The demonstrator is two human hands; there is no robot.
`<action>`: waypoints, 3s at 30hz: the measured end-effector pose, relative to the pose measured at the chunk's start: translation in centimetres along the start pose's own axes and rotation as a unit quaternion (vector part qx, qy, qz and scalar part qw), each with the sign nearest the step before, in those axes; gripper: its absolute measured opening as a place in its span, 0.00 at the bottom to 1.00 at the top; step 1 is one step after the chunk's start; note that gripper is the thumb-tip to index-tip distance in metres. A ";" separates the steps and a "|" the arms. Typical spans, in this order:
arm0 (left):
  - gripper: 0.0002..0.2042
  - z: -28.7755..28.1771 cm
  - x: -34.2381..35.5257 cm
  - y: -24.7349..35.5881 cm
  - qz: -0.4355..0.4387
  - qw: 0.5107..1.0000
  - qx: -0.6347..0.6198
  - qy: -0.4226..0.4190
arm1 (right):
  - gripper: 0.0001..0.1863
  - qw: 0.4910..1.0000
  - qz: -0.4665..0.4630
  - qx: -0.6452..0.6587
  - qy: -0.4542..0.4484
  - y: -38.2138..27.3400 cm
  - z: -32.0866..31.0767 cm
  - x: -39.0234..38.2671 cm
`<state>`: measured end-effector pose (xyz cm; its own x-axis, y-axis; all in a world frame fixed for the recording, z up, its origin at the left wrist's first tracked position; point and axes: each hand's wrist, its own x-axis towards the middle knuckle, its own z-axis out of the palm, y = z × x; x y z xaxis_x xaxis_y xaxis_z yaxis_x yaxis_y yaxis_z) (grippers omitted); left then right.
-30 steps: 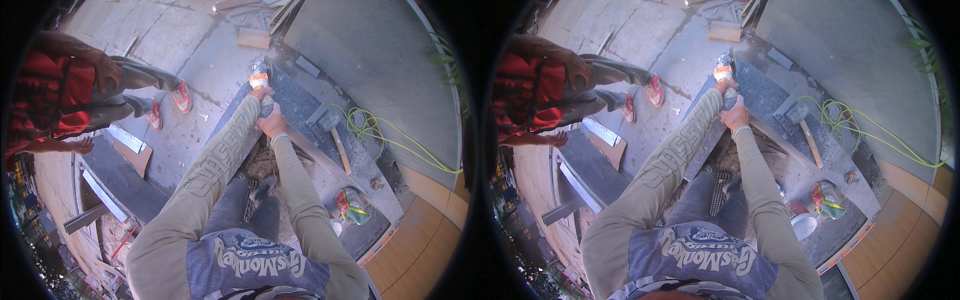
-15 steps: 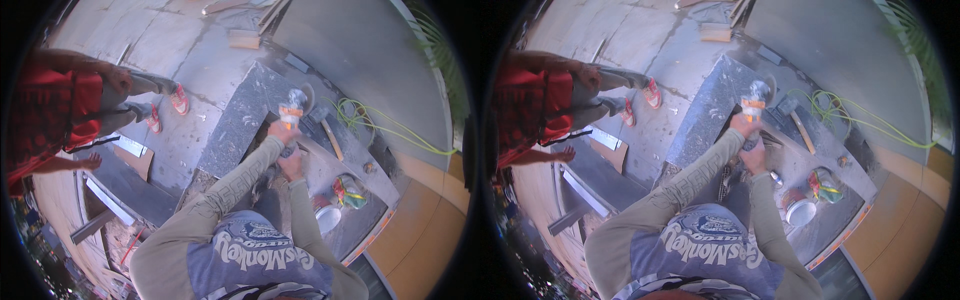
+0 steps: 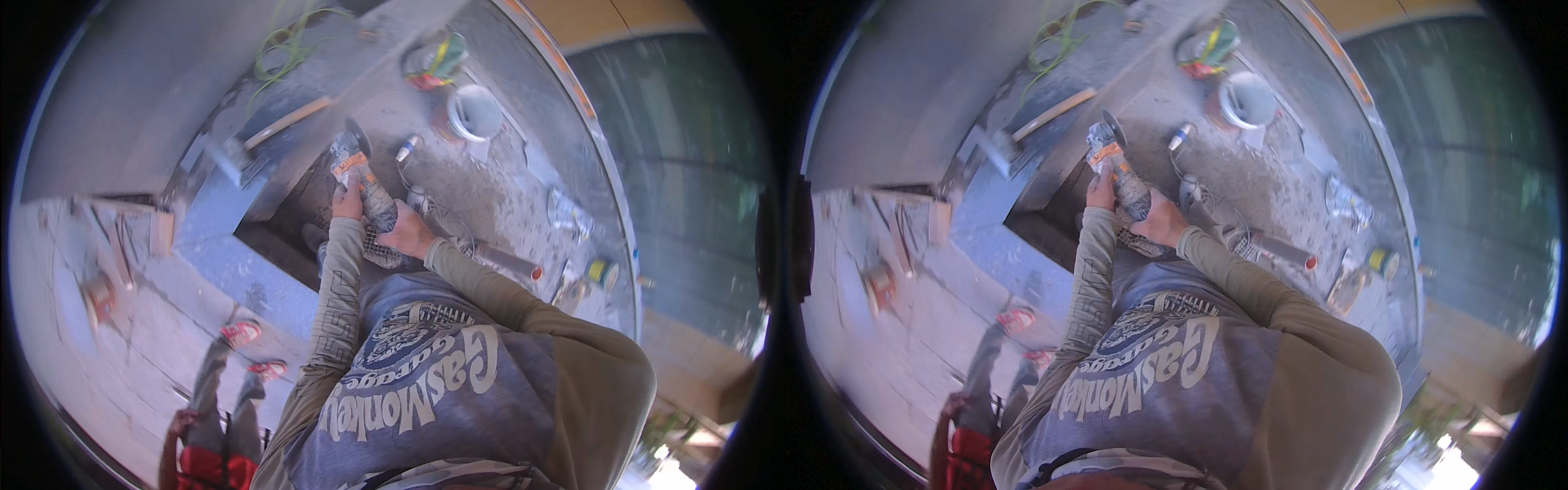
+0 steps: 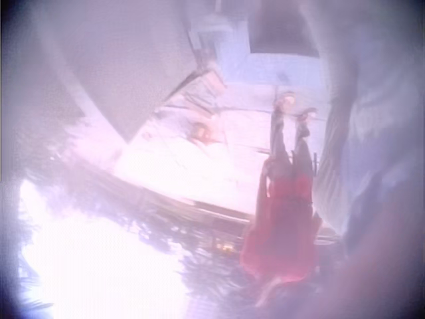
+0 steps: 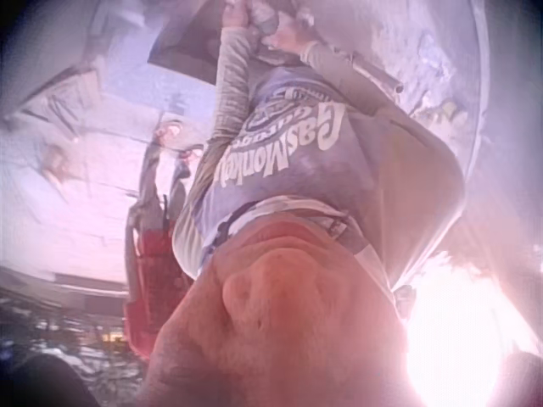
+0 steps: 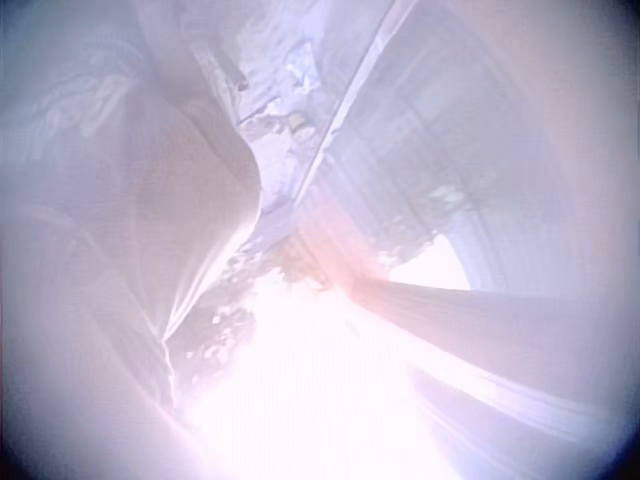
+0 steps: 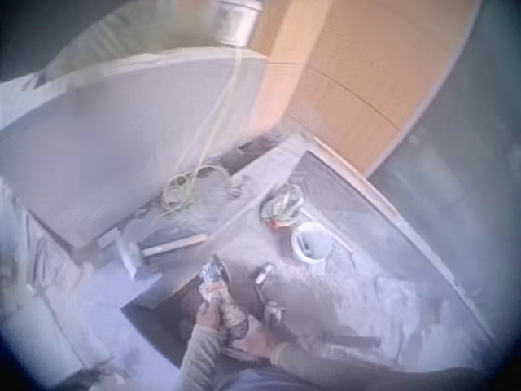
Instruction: The person uses an angle grinder to cut a dark stone tile on a workbench. They reposition the tile and use a spirit level to check alignment before continuing to cut. Another person is present nearby.
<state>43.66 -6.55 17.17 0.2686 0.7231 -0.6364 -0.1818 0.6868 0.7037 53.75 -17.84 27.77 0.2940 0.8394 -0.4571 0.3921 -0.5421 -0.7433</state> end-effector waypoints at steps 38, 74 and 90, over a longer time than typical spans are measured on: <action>0.14 36.5 37.6 -20.4 -0.390 0.891 0.232 0.017 | 0.37 0.959 0.201 0.199 -0.020 42.3 -30.2 32.5; 0.15 34.1 50.3 -27.1 -0.411 0.901 0.139 0.003 | 0.32 0.933 0.354 0.007 -0.069 63.0 -14.6 46.8; 0.14 32.5 52.7 -28.0 -0.401 0.894 0.200 0.004 | 0.16 0.943 0.266 0.105 0.170 55.5 -13.4 42.7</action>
<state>93.67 9.98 -25.78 0.1540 0.0108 -0.9880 0.4195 0.9046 0.0753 99.75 -12.62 -26.42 0.6772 0.3707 -0.6356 -0.0599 -0.8332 -0.5497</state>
